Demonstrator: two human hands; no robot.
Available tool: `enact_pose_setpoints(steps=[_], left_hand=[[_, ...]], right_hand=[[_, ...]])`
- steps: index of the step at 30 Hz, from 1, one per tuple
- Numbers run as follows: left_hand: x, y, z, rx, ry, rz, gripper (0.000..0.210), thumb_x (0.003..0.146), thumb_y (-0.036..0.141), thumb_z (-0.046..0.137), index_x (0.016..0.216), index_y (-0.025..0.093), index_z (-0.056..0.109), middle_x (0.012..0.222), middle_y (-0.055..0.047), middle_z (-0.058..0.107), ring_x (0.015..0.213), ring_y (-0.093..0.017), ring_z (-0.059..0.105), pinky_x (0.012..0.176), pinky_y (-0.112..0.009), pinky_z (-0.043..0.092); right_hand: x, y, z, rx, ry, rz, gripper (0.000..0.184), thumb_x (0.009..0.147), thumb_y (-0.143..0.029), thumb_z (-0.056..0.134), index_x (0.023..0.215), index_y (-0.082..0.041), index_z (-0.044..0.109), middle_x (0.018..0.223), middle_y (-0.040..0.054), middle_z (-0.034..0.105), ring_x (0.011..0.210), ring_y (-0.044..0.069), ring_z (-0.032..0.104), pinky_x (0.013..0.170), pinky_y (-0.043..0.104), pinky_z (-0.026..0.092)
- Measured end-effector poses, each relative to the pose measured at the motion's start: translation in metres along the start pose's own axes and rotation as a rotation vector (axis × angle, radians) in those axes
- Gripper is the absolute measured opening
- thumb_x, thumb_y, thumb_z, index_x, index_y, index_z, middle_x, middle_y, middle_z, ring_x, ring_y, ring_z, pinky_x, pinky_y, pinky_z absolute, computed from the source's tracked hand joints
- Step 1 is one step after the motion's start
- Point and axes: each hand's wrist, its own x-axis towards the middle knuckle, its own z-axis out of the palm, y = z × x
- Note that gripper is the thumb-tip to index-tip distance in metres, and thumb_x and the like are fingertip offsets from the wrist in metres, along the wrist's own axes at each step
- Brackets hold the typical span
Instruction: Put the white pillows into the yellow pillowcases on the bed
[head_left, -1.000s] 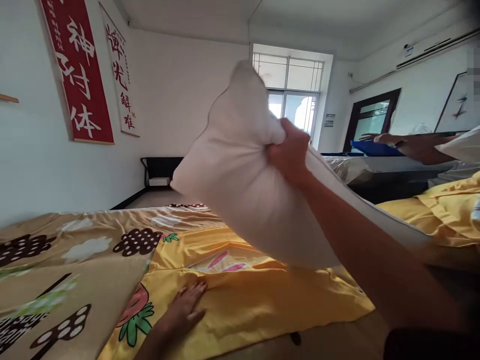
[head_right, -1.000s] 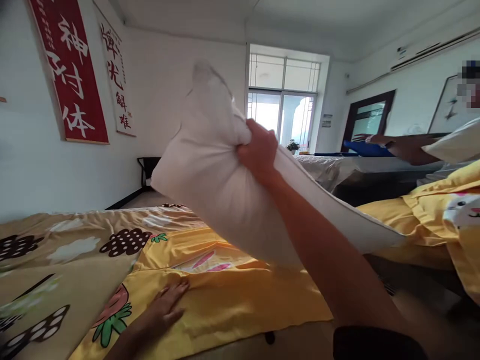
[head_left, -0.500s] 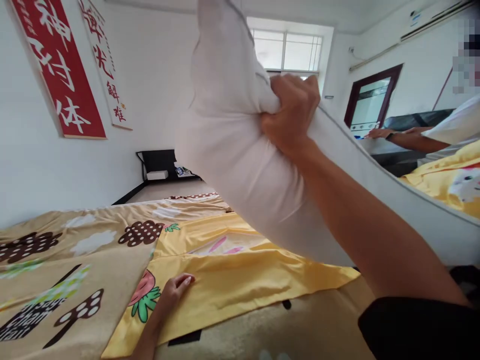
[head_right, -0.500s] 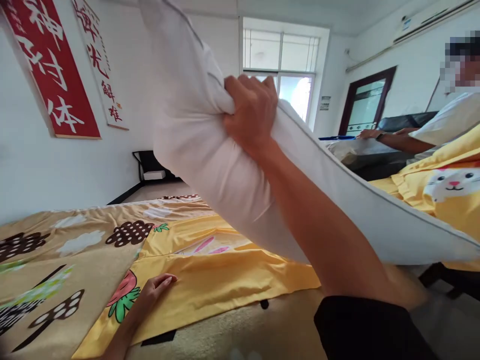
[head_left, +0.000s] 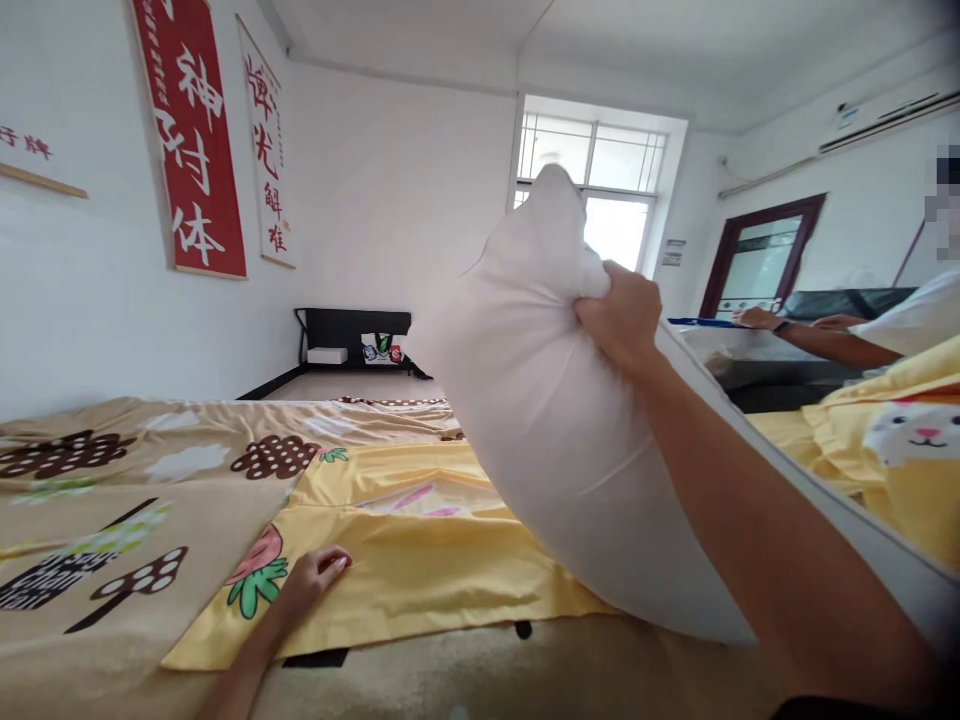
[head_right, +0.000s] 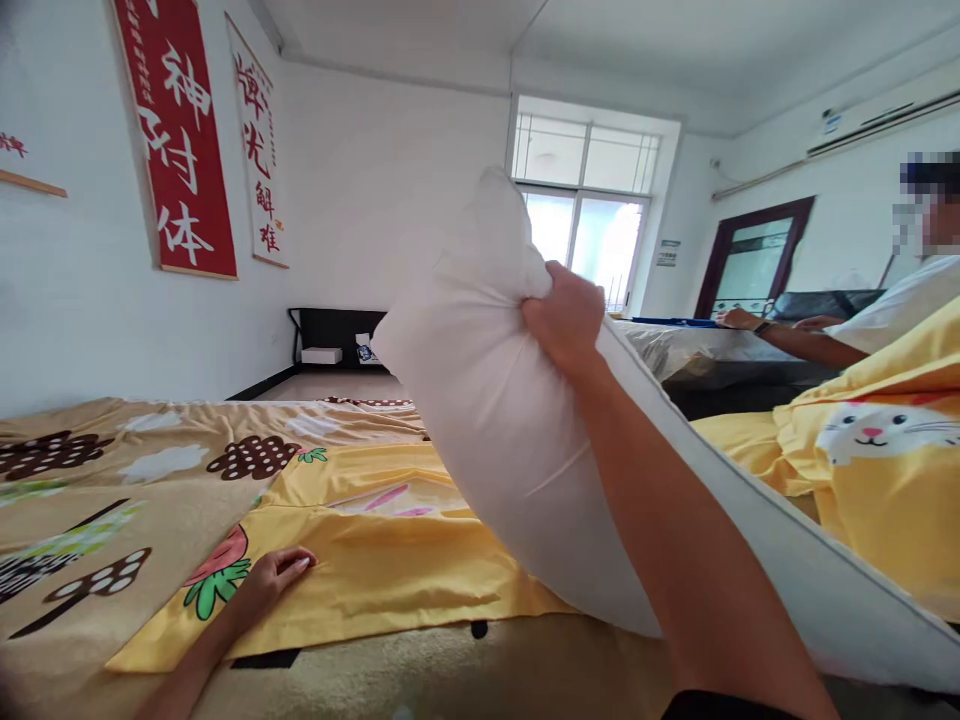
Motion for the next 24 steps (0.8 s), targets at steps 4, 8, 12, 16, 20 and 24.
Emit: enact_pose_setpoints(steps=[4,8,12,16,20,24], left_hand=[[0.000,-0.003,0.000,-0.003,-0.001,-0.004,0.039,0.073,0.053,0.051,0.079,0.018,0.070,0.084,-0.005,0.073,0.086,-0.026,0.064,0.080,-0.031,0.046],[0.000,-0.006,-0.002,-0.026,-0.006,-0.018,0.041,0.074,0.053,0.051,0.081,0.018,0.071,0.088,-0.007,0.073,0.090,-0.026,0.064,0.083,-0.031,0.046],[0.002,-0.008,-0.003,-0.051,-0.017,-0.024,0.040,0.075,0.053,0.052,0.081,0.018,0.071,0.088,-0.006,0.073,0.091,-0.027,0.064,0.083,-0.030,0.046],[0.004,-0.010,-0.003,-0.071,-0.017,-0.021,0.038,0.075,0.052,0.053,0.080,0.019,0.071,0.087,-0.006,0.073,0.090,-0.027,0.064,0.082,-0.030,0.046],[0.003,-0.011,-0.003,-0.063,-0.021,-0.029,0.038,0.075,0.052,0.053,0.078,0.018,0.070,0.086,-0.006,0.073,0.089,-0.027,0.064,0.081,-0.029,0.046],[0.003,-0.011,-0.003,-0.067,-0.041,-0.045,0.040,0.077,0.051,0.050,0.082,0.016,0.069,0.089,-0.007,0.073,0.091,-0.026,0.064,0.082,-0.028,0.045]], right_hand=[[-0.007,0.006,-0.002,0.012,-0.003,-0.015,0.012,0.069,-0.016,0.056,0.080,-0.020,0.054,0.064,-0.0017,0.046,0.060,0.013,0.030,0.068,0.031,0.030],[-0.002,0.011,-0.011,0.011,0.027,-0.021,0.010,0.069,-0.018,0.057,0.078,-0.019,0.055,0.067,0.0006,0.050,0.060,0.013,0.030,0.065,0.031,0.028],[0.006,0.021,-0.017,-0.006,0.037,0.040,0.012,0.069,-0.020,0.060,0.082,-0.018,0.059,0.074,0.0043,0.057,0.062,0.013,0.034,0.061,0.031,0.028],[0.012,0.032,-0.020,-0.058,0.061,0.080,0.015,0.070,-0.019,0.060,0.084,-0.016,0.062,0.078,0.0082,0.062,0.065,0.014,0.040,0.060,0.032,0.028],[0.020,0.046,-0.024,-0.066,0.096,0.117,0.020,0.069,-0.019,0.061,0.088,-0.014,0.066,0.079,0.0091,0.062,0.068,0.016,0.044,0.061,0.032,0.029],[0.027,0.062,-0.026,-0.051,0.138,0.162,0.025,0.064,-0.020,0.065,0.088,-0.014,0.067,0.075,0.0045,0.060,0.067,0.014,0.042,0.060,0.028,0.029]])
